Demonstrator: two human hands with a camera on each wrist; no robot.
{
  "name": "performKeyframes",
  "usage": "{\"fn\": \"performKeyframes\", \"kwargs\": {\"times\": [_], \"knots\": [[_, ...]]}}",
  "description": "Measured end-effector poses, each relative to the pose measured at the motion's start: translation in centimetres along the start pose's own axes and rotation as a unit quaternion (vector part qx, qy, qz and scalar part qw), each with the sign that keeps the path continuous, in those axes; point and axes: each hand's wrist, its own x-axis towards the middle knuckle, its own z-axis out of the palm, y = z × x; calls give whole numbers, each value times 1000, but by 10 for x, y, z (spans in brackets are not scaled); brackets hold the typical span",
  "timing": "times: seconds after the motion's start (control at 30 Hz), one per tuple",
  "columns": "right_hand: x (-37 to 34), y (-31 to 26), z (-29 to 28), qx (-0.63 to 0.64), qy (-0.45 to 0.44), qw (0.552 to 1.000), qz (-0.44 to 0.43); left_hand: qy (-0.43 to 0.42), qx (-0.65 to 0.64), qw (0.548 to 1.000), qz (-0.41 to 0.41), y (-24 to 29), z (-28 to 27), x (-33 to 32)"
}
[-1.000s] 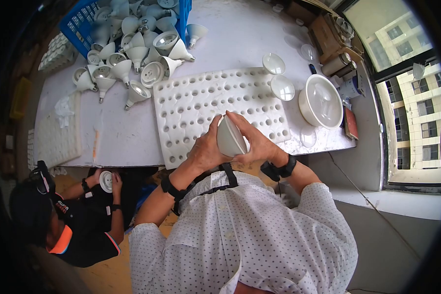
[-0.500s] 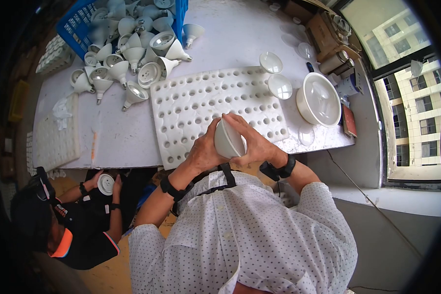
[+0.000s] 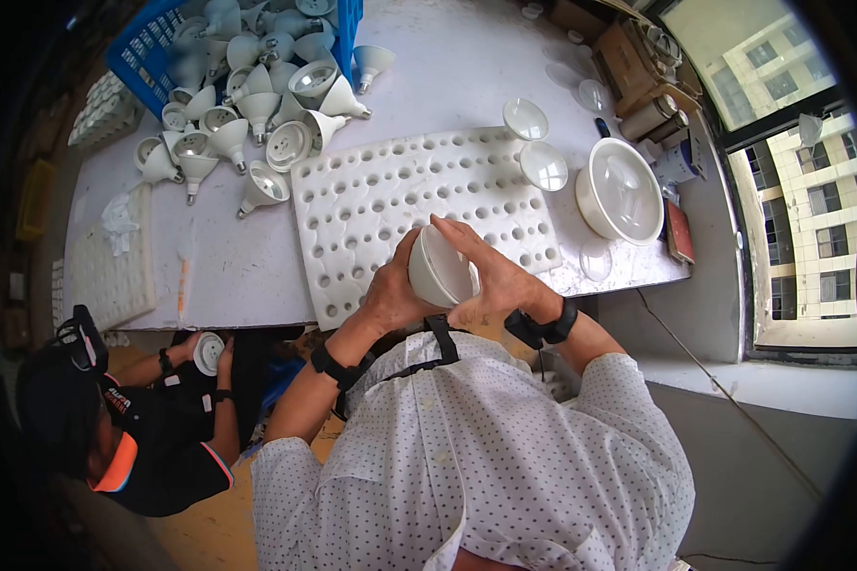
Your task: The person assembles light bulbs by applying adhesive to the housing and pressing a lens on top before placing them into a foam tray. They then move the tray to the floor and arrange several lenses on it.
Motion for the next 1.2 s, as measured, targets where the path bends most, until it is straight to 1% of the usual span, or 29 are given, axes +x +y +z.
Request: {"fn": "performKeyframes", "kwargs": {"times": [0.27, 0.33, 0.57, 0.63, 0.87, 0.93, 1.03, 1.2], "knots": [[2, 1, 1, 11, 11, 1000, 8, 6, -6, 1000, 15, -2, 1, 0], [3, 0, 1, 31, 7, 999, 24, 9, -4, 1000, 22, -4, 2, 0], [3, 2, 2, 15, 7, 1000, 11, 8, 3, 999, 32, -9, 4, 0], [3, -1, 1, 50, 0, 998, 46, 6, 1, 999, 35, -9, 4, 0], [3, 1, 3, 41, 4, 998, 38, 14, 2, 999, 45, -12, 4, 0], [3, 2, 3, 40, 1, 999, 24, 10, 1, 999, 34, -11, 4, -1], [2, 6, 4, 39, -6, 999, 14, 6, -3, 999, 43, -2, -1, 0], [1, 8, 4, 27, -17, 999, 23, 10, -1, 999, 34, -9, 2, -2]]}}
